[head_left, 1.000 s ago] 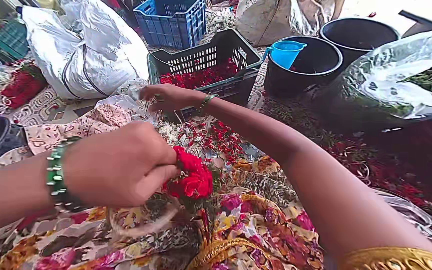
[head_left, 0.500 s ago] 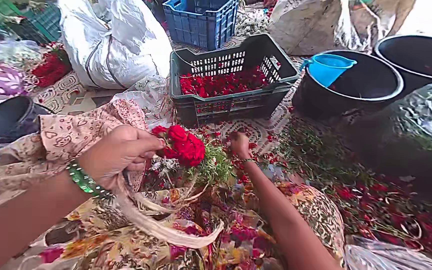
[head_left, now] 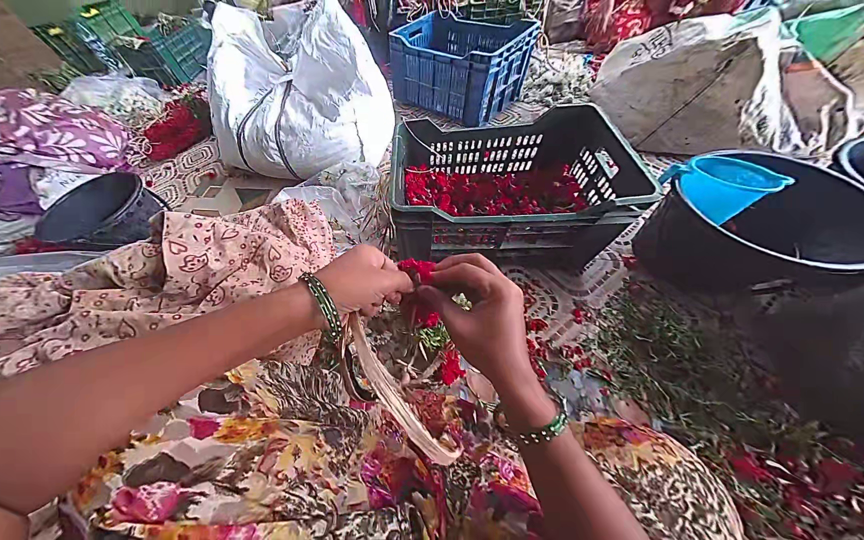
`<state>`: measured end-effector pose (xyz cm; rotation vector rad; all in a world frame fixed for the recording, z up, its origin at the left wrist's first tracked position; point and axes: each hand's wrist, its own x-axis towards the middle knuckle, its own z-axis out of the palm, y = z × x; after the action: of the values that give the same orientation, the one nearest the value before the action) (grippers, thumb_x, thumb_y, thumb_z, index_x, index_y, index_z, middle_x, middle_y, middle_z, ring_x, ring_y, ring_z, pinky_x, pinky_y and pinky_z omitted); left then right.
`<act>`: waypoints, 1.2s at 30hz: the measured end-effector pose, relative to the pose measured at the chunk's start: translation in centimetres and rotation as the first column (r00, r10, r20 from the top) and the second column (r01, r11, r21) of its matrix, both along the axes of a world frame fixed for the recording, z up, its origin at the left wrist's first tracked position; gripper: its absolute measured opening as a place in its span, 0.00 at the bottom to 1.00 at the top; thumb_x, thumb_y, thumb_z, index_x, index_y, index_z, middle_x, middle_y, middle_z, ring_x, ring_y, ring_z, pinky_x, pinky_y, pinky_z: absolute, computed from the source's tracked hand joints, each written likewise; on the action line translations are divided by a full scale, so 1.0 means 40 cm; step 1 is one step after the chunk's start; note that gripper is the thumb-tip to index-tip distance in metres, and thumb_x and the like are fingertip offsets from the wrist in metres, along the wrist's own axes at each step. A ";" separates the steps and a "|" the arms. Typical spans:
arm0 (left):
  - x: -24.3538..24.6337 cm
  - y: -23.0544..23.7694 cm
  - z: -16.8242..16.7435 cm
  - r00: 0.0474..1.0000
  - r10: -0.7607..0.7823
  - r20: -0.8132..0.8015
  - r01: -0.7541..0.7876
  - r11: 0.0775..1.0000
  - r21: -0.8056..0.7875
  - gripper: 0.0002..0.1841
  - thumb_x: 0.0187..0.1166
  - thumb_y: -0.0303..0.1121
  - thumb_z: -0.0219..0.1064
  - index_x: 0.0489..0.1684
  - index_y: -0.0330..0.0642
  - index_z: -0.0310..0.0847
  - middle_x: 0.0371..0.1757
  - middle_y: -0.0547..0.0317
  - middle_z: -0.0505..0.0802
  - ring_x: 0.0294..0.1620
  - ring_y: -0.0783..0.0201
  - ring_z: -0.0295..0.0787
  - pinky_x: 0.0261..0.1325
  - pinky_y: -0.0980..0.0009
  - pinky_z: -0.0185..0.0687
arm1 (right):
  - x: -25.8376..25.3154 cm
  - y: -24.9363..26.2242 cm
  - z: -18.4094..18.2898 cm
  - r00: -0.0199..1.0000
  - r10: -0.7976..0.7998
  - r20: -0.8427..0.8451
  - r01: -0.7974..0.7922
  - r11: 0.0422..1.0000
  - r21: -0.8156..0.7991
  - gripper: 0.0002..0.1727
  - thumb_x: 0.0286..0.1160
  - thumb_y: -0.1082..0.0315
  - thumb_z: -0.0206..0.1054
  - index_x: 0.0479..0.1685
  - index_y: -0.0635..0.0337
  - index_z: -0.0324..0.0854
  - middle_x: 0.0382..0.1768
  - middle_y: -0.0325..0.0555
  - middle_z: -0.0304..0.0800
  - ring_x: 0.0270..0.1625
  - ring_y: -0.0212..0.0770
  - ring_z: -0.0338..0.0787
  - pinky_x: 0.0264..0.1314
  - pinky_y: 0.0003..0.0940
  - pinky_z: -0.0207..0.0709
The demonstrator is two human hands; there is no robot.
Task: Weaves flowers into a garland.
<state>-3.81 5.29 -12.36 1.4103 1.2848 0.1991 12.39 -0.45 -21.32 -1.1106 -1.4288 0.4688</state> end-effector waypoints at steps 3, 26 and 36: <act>0.016 -0.020 0.043 0.987 -0.059 -0.150 0.069 0.996 0.065 0.14 0.86 0.27 0.64 0.24 0.36 0.82 0.16 0.67 0.75 0.12 0.79 0.59 0.16 0.83 0.51 | -0.004 -0.006 0.003 0.999 -0.028 0.034 0.028 1.000 -0.013 0.02 0.62 0.71 0.78 0.31 0.58 0.93 0.42 0.42 0.92 0.41 0.26 0.91 0.46 0.20 0.87; 0.056 -0.126 -0.047 0.118 -0.443 -0.889 0.989 0.131 0.066 0.09 0.83 0.16 0.55 0.47 0.22 0.82 0.44 0.35 0.89 0.48 0.37 0.90 0.48 0.45 0.85 | 0.190 -0.036 0.145 0.463 0.201 0.863 -0.359 0.933 -0.024 0.08 0.73 0.66 0.68 0.28 0.51 0.91 0.25 0.42 0.90 0.29 0.49 0.91 0.26 0.54 0.78; 0.116 -0.213 0.107 -0.135 -0.370 -0.919 0.734 -0.661 0.159 0.13 0.75 0.23 0.64 0.16 0.35 0.83 0.18 0.53 0.80 0.16 0.56 0.81 0.15 0.61 0.70 | -0.072 0.219 0.265 0.172 0.527 0.832 -0.741 0.626 -0.243 0.08 0.75 0.67 0.71 0.37 0.62 0.92 0.33 0.52 0.91 0.42 0.51 0.91 0.46 0.54 0.77</act>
<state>0.85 -3.24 -8.07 3.2922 -0.6393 -0.6735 9.53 8.30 -10.71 -0.4053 -2.8627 0.2943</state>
